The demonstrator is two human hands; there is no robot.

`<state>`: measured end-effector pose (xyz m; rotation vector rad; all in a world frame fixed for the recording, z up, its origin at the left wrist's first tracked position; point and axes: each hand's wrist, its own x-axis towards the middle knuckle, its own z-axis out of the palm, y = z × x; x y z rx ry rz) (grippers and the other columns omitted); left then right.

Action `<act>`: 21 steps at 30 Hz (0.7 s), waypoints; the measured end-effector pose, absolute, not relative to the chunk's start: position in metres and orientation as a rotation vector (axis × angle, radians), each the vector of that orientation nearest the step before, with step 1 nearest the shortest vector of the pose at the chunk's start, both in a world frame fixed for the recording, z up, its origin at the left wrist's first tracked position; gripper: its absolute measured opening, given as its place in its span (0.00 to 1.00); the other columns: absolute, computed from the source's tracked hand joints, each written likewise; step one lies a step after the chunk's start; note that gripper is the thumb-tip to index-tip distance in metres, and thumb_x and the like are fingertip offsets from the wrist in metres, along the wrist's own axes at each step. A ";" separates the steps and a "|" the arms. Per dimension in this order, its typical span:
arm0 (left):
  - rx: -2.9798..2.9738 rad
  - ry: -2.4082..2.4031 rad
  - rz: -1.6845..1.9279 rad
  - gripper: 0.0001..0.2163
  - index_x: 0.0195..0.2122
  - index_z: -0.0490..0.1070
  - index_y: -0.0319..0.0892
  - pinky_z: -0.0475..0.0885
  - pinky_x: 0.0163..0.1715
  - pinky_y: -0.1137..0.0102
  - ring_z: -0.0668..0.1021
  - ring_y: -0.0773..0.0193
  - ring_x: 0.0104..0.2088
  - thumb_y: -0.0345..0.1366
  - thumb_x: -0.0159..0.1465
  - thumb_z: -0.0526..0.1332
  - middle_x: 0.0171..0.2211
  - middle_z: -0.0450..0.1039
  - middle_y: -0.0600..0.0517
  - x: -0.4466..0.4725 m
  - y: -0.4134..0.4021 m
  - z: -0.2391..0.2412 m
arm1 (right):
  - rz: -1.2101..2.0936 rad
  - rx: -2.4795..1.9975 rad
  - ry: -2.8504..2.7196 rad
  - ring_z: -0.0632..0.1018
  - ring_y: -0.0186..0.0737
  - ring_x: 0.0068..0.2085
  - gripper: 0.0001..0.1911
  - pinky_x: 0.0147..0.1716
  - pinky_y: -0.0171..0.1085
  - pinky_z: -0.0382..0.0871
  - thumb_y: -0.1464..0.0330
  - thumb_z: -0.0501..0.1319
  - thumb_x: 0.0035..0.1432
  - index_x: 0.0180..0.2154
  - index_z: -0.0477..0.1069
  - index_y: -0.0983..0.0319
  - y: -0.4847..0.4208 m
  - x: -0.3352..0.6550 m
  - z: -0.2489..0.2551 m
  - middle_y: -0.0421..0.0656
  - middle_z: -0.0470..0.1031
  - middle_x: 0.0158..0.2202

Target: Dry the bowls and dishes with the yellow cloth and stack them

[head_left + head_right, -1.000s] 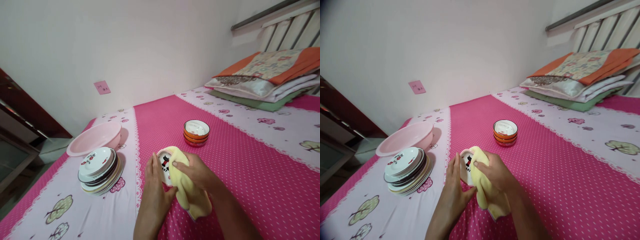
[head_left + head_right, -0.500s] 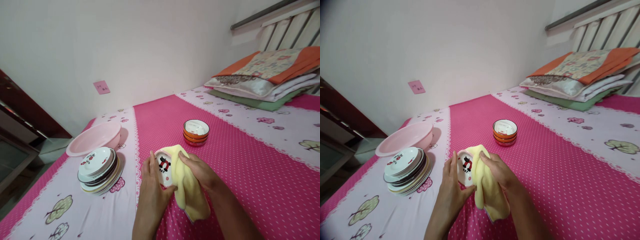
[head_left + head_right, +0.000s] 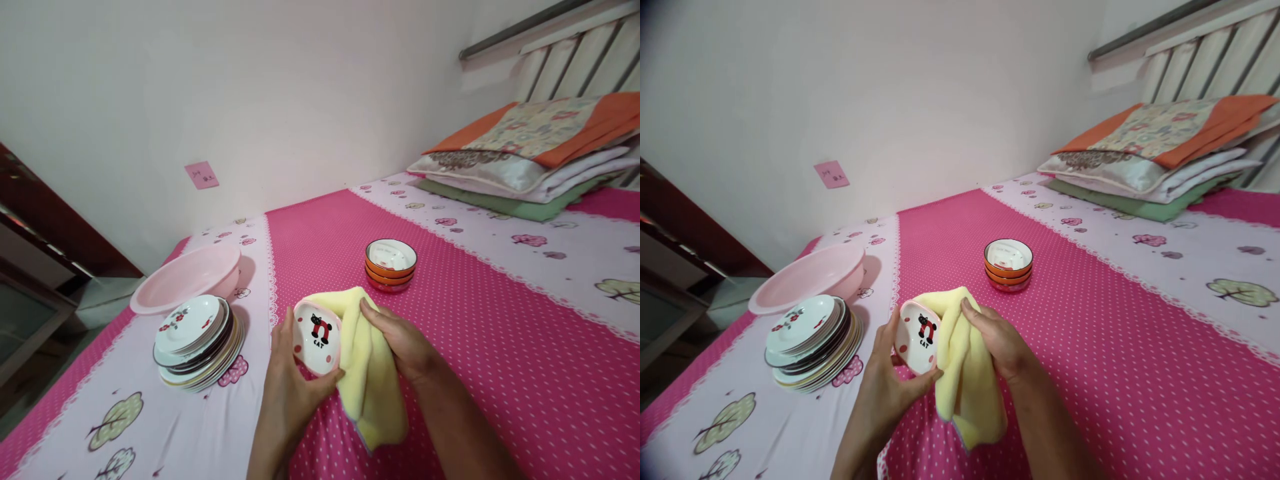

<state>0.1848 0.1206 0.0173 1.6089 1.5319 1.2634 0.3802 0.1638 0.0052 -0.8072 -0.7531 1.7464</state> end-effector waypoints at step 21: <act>0.589 0.544 1.418 0.28 0.57 0.80 0.44 0.71 0.62 0.54 0.82 0.44 0.53 0.48 0.56 0.75 0.44 0.86 0.46 0.206 0.113 0.002 | 1.002 -0.785 -1.490 0.76 0.37 0.37 0.04 0.38 0.33 0.67 0.67 0.65 0.65 0.39 0.77 0.60 0.130 0.365 0.062 0.39 0.75 0.36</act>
